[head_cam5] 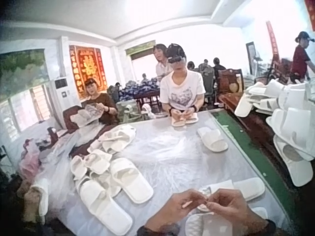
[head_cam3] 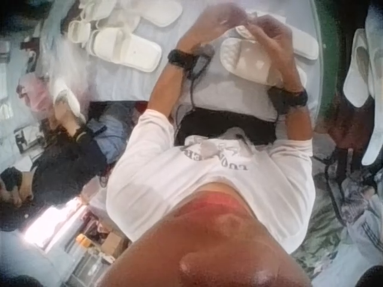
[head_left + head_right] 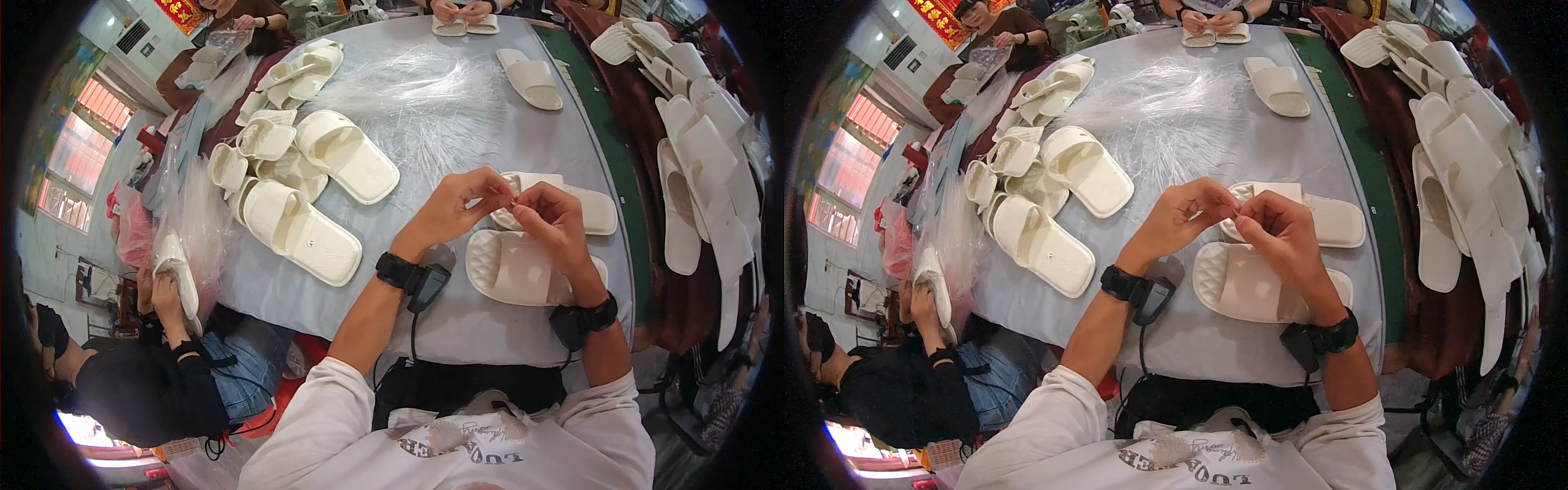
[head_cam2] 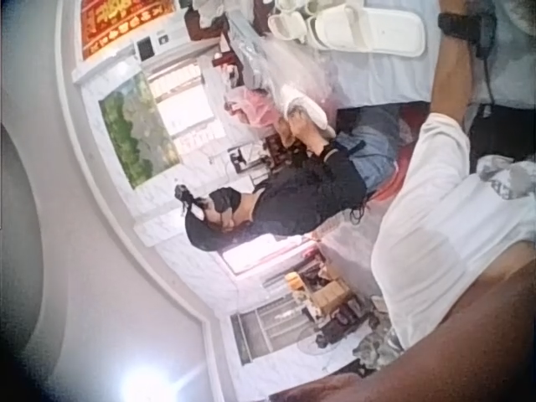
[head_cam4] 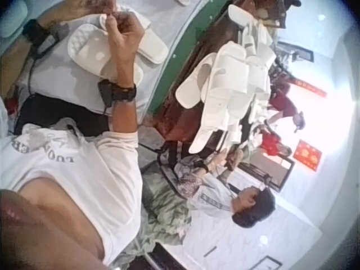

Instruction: Manually assemble and check white plastic slippers at a shared work table.

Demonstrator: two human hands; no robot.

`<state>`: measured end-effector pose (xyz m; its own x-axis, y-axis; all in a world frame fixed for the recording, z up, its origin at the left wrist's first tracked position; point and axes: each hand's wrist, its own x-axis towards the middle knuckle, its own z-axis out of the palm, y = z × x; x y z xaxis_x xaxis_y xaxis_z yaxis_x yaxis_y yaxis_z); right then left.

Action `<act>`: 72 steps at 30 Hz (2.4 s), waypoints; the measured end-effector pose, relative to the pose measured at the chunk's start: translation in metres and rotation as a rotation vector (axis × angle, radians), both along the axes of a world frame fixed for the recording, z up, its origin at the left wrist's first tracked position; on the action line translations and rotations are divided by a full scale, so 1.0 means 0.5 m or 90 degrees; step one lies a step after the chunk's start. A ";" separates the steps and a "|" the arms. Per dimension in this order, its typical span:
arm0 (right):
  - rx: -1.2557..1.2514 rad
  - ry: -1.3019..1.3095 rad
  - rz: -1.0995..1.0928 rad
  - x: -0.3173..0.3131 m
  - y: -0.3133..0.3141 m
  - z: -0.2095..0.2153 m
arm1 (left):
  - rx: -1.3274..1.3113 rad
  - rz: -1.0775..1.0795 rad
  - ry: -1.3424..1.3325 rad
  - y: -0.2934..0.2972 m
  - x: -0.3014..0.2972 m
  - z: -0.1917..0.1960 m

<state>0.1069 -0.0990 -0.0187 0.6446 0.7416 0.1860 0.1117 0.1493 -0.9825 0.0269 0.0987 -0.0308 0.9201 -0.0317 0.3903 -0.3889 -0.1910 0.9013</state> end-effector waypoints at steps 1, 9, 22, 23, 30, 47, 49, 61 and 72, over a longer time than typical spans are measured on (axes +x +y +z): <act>0.008 0.011 0.009 -0.002 0.001 0.001 | -0.003 0.002 -0.001 0.001 -0.001 -0.003; -0.010 -0.003 -0.003 0.006 0.000 -0.005 | 0.030 -0.025 0.024 -0.009 0.005 -0.008; 0.004 -0.019 -0.025 -0.003 0.007 0.005 | -0.182 -0.035 0.082 -0.004 0.011 -0.016; 0.004 -0.019 -0.025 -0.004 0.007 0.005 | -0.182 -0.036 0.083 -0.006 0.012 -0.020; -0.027 0.037 -0.032 -0.011 0.006 0.016 | -0.217 -0.045 0.075 -0.023 0.010 -0.020; -0.033 0.070 -0.063 -0.013 0.014 0.016 | -0.289 -0.012 0.067 -0.018 0.020 -0.051; -0.017 0.080 -0.068 -0.019 0.012 0.017 | -0.262 -0.007 0.026 -0.011 0.023 -0.058; -0.018 0.035 -0.084 -0.014 0.019 0.000 | -0.016 0.081 -0.104 -0.015 0.015 -0.011; -0.012 0.033 -0.163 -0.026 0.024 0.009 | -0.210 -0.034 0.010 -0.034 0.029 -0.053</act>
